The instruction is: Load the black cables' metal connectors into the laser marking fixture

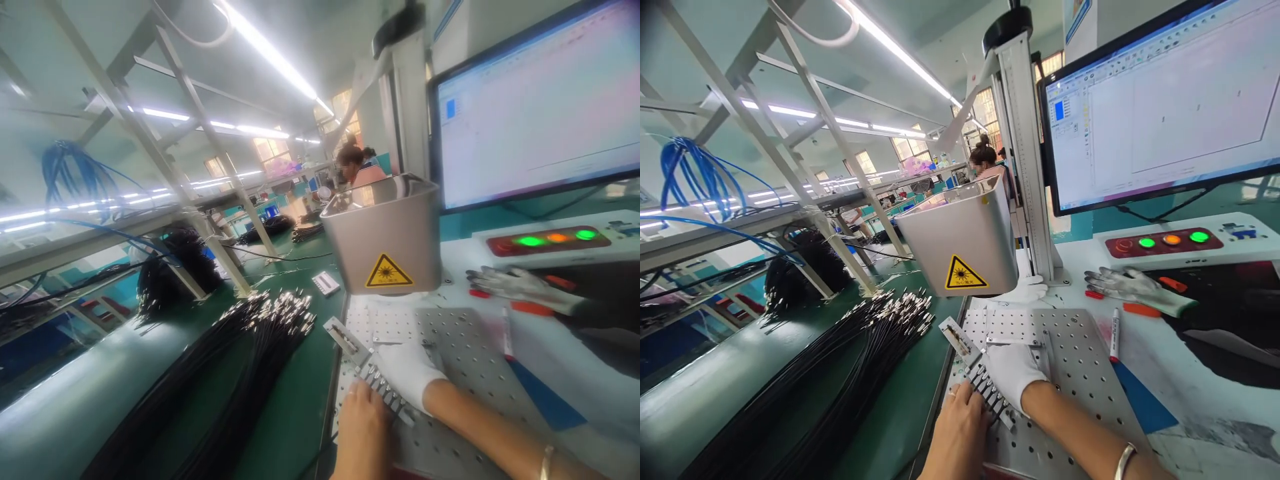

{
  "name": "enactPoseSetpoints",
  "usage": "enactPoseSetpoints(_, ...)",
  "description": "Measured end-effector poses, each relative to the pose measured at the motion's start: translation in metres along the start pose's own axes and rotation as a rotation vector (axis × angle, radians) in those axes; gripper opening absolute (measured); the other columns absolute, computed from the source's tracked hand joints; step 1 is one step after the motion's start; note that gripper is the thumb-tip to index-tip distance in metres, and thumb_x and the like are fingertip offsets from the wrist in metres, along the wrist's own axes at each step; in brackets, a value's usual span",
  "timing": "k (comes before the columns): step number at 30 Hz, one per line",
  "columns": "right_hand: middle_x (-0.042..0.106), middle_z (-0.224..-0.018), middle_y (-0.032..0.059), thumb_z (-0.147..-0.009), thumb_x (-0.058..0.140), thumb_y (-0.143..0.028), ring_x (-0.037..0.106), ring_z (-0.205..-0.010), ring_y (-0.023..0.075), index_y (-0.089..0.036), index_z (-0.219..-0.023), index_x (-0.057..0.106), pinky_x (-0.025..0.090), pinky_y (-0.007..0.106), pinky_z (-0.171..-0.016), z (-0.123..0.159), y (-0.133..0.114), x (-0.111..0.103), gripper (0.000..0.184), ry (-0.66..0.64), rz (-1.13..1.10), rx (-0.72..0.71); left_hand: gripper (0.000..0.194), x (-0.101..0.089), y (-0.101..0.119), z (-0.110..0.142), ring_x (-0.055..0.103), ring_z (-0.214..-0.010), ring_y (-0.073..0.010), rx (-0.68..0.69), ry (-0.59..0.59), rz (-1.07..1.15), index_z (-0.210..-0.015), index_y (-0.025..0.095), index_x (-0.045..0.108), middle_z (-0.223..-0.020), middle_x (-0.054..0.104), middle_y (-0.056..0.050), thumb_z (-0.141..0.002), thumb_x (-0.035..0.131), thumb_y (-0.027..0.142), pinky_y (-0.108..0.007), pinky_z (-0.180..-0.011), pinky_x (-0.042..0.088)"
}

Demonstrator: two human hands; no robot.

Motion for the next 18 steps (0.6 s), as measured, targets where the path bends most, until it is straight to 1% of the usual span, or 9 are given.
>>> enactPoseSetpoints(4,0.071,-0.095,0.0116,-0.093,0.036,-0.013,0.069,-0.083,0.0236,-0.016,-0.099,0.071,0.048,0.032,-0.071,0.0,0.003,0.001,0.036,0.008,-0.026,0.06,0.028,0.0,0.005,0.005,0.055,-0.096,-0.0258,0.069,-0.024,0.017,-0.093,0.017,0.068,-0.094,0.062,-0.012,-0.082,0.044,0.008,-0.036,-0.083,0.046)
enactPoseSetpoints(7,0.071,-0.092,0.0125,-0.097,0.032,-0.021,0.069,-0.081,0.0248,-0.016,-0.099,0.071,0.048,0.033,-0.071,0.001,0.005,-0.001,0.039,0.014,-0.052,0.085,0.031,0.001,0.007,0.005,0.055,-0.098,-0.0265,0.037,-0.055,0.016,-0.097,0.015,0.068,-0.095,0.062,-0.013,-0.081,0.043,0.007,-0.037,-0.086,0.045)
enactPoseSetpoints(9,0.071,-0.094,0.0126,-0.099,0.03,-0.024,0.068,-0.082,0.025,-0.016,-0.1,0.07,0.048,0.034,-0.071,0.002,0.006,-0.003,0.041,0.018,-0.07,0.096,0.034,0.001,0.008,0.005,0.055,-0.102,-0.0267,-0.005,-0.08,0.015,-0.1,0.013,0.067,-0.098,0.063,-0.014,-0.083,0.039,0.007,-0.038,-0.09,0.044)
enactPoseSetpoints(12,0.071,-0.098,0.0111,-0.098,0.03,-0.023,0.068,-0.088,0.0265,-0.017,-0.103,0.069,0.049,0.036,-0.075,0.005,0.004,-0.004,0.04,0.011,-0.075,0.082,0.034,0.0,0.012,0.005,0.055,-0.109,-0.0289,-0.036,-0.136,0.021,-0.103,0.011,0.066,-0.105,0.063,-0.016,-0.086,0.037,0.009,-0.04,-0.095,0.044)
enactPoseSetpoints(15,0.07,-0.101,0.0124,-0.098,0.029,-0.02,0.067,-0.092,0.0281,-0.016,-0.105,0.069,0.049,0.038,-0.078,0.007,0.002,-0.006,0.041,-0.005,-0.052,0.06,0.033,0.0,0.014,0.002,0.055,-0.112,-0.0313,-0.016,-0.199,0.019,-0.106,0.009,0.065,-0.109,0.063,-0.018,-0.088,0.037,0.012,-0.042,-0.097,0.045)
enactPoseSetpoints(18,0.07,-0.102,0.0127,-0.099,0.033,-0.018,0.067,-0.092,0.0256,-0.014,-0.107,0.068,0.05,0.039,-0.079,0.007,0.002,-0.009,0.036,-0.036,-0.033,0.026,0.034,0.002,0.014,0.0,0.057,-0.109,-0.0297,0.014,-0.224,0.005,-0.104,0.01,0.066,-0.104,0.066,-0.016,-0.09,0.036,0.011,-0.041,-0.097,0.045)
Point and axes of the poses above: each hand's wrist, its own z-axis away from the middle knuckle, its own x-axis out of the palm, y = z × x, the point moved 7 cm from there along -z, towards the middle knuckle
